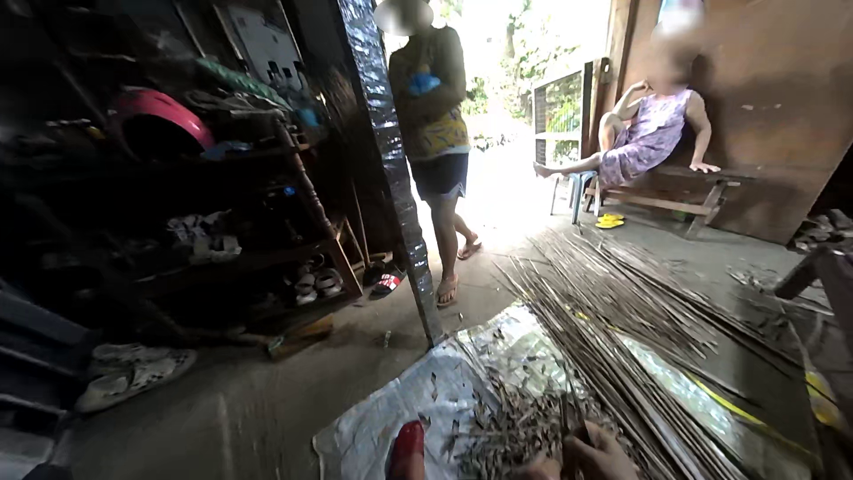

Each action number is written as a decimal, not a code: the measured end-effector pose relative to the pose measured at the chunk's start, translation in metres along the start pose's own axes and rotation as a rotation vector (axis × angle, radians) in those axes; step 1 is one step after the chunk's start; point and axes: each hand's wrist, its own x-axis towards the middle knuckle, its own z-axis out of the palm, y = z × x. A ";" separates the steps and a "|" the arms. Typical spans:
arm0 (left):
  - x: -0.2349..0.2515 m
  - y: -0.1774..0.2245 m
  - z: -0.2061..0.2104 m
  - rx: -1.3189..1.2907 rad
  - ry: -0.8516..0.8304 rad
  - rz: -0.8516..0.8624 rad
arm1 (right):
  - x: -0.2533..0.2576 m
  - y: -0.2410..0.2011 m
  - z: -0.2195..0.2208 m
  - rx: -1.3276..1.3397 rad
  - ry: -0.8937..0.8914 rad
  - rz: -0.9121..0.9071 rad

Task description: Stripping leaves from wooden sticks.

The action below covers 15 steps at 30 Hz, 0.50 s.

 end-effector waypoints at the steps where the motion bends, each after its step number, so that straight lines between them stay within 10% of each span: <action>1: 0.002 -0.003 -0.003 -0.054 -0.062 -0.056 | 0.000 0.002 0.003 0.009 0.010 -0.009; 5: 0.012 -0.011 -0.016 -0.222 -0.250 -0.231 | -0.008 -0.009 0.007 0.051 -0.017 0.003; 15: 0.013 -0.003 -0.004 -0.815 -0.017 -0.351 | -0.008 -0.023 0.003 0.246 -0.088 0.018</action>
